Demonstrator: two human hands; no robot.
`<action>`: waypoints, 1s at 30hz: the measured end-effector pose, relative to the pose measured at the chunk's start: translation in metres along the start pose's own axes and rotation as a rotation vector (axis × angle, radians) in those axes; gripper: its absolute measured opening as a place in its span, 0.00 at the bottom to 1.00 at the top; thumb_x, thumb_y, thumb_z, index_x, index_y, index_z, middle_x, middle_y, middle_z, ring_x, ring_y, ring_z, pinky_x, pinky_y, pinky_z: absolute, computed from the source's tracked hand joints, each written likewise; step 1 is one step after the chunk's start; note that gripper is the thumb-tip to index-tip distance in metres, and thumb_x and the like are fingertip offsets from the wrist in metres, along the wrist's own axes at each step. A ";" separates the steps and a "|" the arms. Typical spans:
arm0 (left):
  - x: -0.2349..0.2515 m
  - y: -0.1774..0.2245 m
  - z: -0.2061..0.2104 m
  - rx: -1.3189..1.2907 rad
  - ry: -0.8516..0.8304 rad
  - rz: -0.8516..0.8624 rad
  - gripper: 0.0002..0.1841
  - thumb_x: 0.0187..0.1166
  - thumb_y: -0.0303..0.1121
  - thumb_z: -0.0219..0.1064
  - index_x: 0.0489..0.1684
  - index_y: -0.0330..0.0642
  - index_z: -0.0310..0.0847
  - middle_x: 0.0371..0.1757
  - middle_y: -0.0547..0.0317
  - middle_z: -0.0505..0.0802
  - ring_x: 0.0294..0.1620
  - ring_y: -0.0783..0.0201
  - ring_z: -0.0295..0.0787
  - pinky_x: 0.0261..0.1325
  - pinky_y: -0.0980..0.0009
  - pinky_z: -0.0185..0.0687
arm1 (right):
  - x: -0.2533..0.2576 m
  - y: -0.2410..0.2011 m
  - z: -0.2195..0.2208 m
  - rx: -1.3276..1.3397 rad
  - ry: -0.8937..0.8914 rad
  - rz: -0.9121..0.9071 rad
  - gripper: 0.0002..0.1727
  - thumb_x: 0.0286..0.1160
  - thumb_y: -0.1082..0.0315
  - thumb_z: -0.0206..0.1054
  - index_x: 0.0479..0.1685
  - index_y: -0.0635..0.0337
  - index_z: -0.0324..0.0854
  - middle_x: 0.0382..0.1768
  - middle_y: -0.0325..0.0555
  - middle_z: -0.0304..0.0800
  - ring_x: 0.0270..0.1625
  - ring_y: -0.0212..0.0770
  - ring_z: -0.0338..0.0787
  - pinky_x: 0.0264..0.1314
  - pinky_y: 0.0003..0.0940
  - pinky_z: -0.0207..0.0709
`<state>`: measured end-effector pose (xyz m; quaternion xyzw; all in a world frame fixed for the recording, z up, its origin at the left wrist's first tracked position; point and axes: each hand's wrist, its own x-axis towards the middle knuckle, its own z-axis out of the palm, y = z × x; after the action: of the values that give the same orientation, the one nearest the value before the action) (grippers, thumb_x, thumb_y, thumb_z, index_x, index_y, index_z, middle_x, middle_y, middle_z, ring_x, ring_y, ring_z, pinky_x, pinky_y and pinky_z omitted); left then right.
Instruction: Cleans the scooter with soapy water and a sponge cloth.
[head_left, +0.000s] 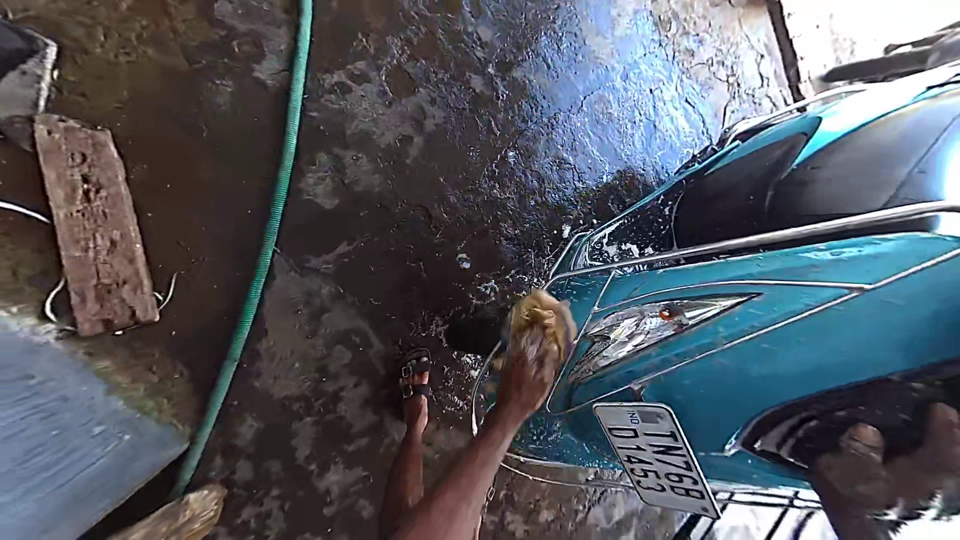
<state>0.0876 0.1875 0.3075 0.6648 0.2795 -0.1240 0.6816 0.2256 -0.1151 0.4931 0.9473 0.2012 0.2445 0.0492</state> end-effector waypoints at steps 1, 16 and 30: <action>0.021 0.012 0.004 -0.021 -0.079 0.042 0.27 0.91 0.42 0.51 0.80 0.31 0.71 0.81 0.37 0.78 0.85 0.47 0.68 0.89 0.52 0.57 | -0.002 0.004 0.002 -0.021 0.003 0.018 0.41 0.87 0.42 0.44 0.80 0.72 0.69 0.83 0.82 0.60 0.90 0.74 0.54 0.94 0.59 0.39; -0.027 0.016 -0.007 -0.156 0.275 0.134 0.23 0.86 0.38 0.52 0.49 0.24 0.87 0.48 0.44 0.93 0.53 0.65 0.90 0.64 0.67 0.83 | -0.001 -0.005 0.007 0.039 0.065 0.041 0.38 0.86 0.39 0.44 0.82 0.59 0.69 0.85 0.75 0.59 0.91 0.64 0.56 0.92 0.53 0.46; 0.034 0.132 0.073 -0.052 -0.257 0.524 0.21 0.88 0.36 0.55 0.76 0.40 0.78 0.78 0.47 0.82 0.81 0.55 0.74 0.85 0.51 0.65 | -0.004 -0.001 0.009 0.048 0.069 0.048 0.39 0.85 0.36 0.44 0.84 0.54 0.67 0.87 0.69 0.58 0.93 0.61 0.54 0.92 0.55 0.44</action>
<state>0.2028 0.1341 0.3964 0.6755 0.0129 -0.0196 0.7370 0.2263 -0.1153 0.4831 0.9438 0.1856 0.2732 0.0137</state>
